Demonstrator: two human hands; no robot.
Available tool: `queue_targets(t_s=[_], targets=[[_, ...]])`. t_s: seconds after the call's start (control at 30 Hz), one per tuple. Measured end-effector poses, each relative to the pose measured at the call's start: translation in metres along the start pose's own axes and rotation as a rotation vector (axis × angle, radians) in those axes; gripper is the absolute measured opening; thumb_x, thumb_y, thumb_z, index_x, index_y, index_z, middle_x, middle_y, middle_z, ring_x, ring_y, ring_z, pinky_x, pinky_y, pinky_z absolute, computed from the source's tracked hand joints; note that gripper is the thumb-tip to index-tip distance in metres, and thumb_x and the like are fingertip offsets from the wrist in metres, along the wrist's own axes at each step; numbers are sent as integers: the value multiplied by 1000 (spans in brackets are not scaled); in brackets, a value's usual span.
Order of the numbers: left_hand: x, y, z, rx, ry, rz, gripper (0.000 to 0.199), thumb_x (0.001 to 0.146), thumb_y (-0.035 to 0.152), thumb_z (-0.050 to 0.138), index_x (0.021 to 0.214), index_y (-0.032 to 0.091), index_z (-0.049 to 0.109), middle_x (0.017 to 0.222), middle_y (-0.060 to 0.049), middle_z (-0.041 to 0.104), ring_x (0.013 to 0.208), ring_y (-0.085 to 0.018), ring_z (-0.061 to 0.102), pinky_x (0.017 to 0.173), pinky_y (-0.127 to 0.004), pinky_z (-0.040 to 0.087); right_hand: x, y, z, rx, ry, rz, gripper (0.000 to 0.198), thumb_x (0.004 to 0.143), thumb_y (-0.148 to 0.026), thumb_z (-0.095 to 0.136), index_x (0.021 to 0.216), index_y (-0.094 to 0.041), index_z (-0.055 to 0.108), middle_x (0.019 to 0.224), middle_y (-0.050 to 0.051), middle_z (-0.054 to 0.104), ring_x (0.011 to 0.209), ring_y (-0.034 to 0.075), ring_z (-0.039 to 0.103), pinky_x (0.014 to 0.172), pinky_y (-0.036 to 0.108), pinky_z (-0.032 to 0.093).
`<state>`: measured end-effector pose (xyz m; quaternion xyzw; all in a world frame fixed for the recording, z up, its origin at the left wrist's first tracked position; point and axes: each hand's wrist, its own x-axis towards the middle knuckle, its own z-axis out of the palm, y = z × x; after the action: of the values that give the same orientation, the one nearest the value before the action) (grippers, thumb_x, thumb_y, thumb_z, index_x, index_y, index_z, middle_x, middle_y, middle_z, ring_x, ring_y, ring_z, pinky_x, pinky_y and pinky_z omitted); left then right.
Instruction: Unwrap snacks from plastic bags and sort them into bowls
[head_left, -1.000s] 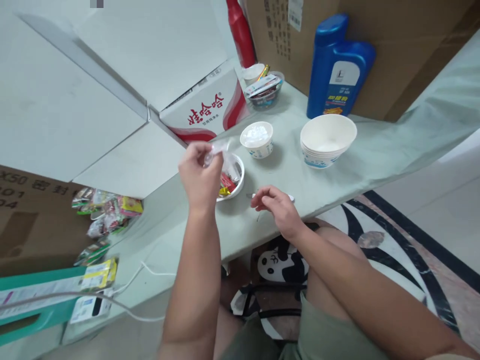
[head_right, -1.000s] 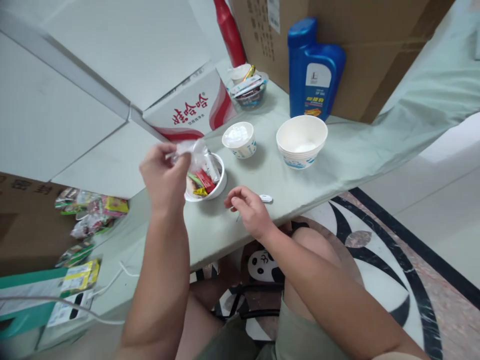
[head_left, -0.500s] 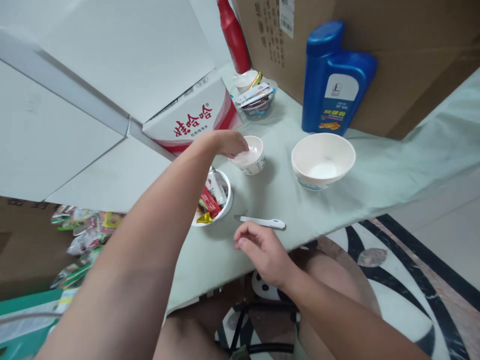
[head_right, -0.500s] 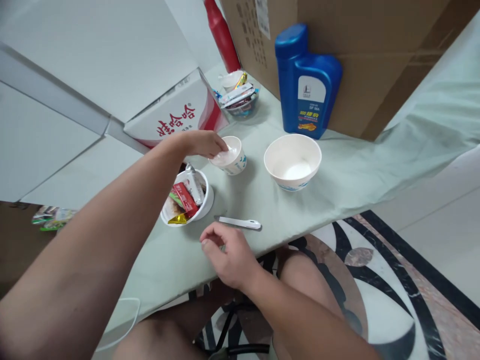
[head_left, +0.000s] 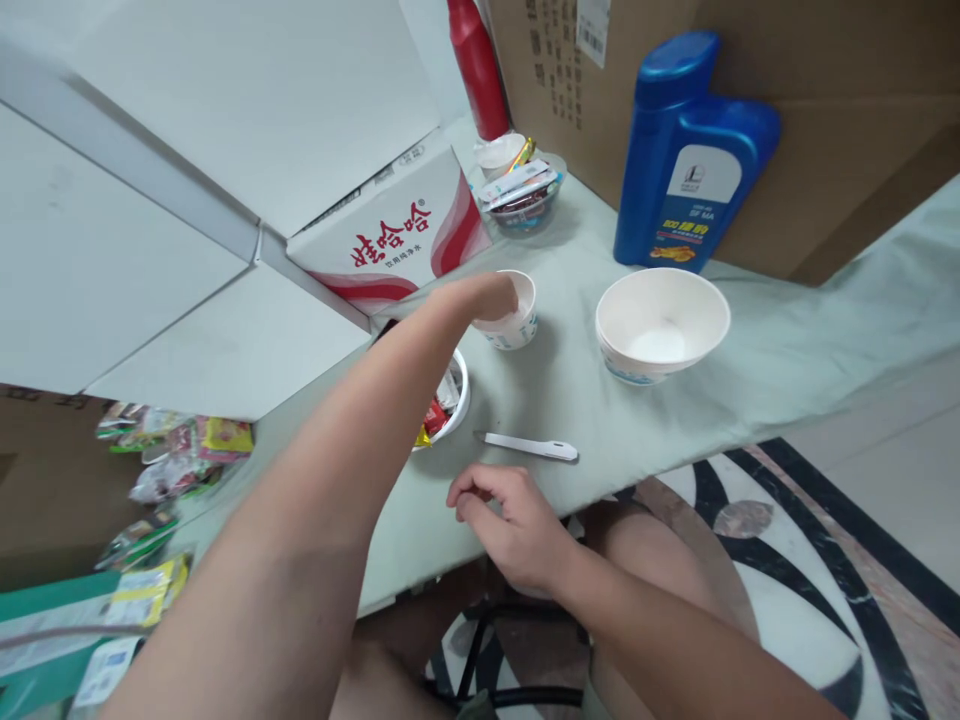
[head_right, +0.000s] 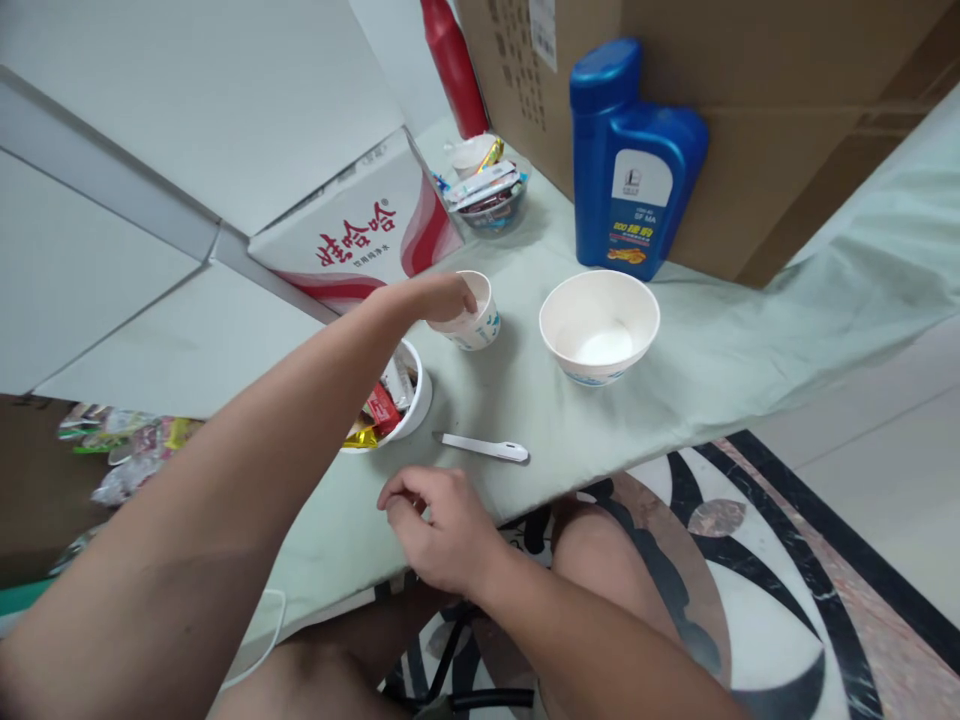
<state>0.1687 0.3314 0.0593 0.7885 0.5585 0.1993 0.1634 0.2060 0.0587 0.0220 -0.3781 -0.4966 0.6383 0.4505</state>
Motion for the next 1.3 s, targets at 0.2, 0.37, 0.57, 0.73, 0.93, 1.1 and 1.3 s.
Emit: queue_targets(t_s=[0.2,0.37,0.57,0.73,0.93,1.1,1.3], targets=[[-2,14,-56,124,-258,9,31,62,-8,55,67,18,70,65,1,62,70,-17,63,81,-32,51,-3,1,-4,-22,14,-15,15,83,-28,51,76,-21,64,66,0,63,65,15,58,62,27,42],[-23,15,-60,82,-382,-62,27,65,-8,60,74,15,71,62,3,63,64,-14,59,78,-31,51,-1,4,-3,-33,44,15,18,83,-31,51,77,-21,64,64,0,60,63,16,55,62,28,41],[-43,26,-61,11,-314,-81,30,68,-12,58,70,17,66,65,2,63,69,-15,59,80,-30,50,-2,8,1,-64,43,-3,18,84,-32,51,77,-21,64,62,-1,56,63,15,53,62,28,39],[-146,60,-88,-651,433,-81,23,92,3,48,78,19,57,72,1,56,63,-10,53,69,-28,47,-3,2,-3,-94,112,-41,23,83,-38,53,66,-22,56,58,-3,48,58,13,45,58,28,37],[-305,32,-61,-755,640,-327,49,85,34,68,64,23,25,58,6,23,50,-9,24,47,-27,28,-17,11,-1,-274,212,11,55,86,-47,59,50,-25,24,50,-4,20,49,11,18,48,31,17],[-350,-26,-81,-815,681,-470,51,76,26,63,60,22,15,56,6,15,49,-7,16,46,-27,18,-30,24,22,-346,113,25,60,90,-52,57,51,-26,20,51,-4,16,50,12,17,49,34,16],[-387,-73,-117,-883,740,-570,52,71,25,62,56,21,12,54,6,11,49,-7,13,46,-27,14,-12,29,89,-616,-290,62,57,90,-57,46,53,-26,17,52,-4,13,47,10,14,44,31,14]])
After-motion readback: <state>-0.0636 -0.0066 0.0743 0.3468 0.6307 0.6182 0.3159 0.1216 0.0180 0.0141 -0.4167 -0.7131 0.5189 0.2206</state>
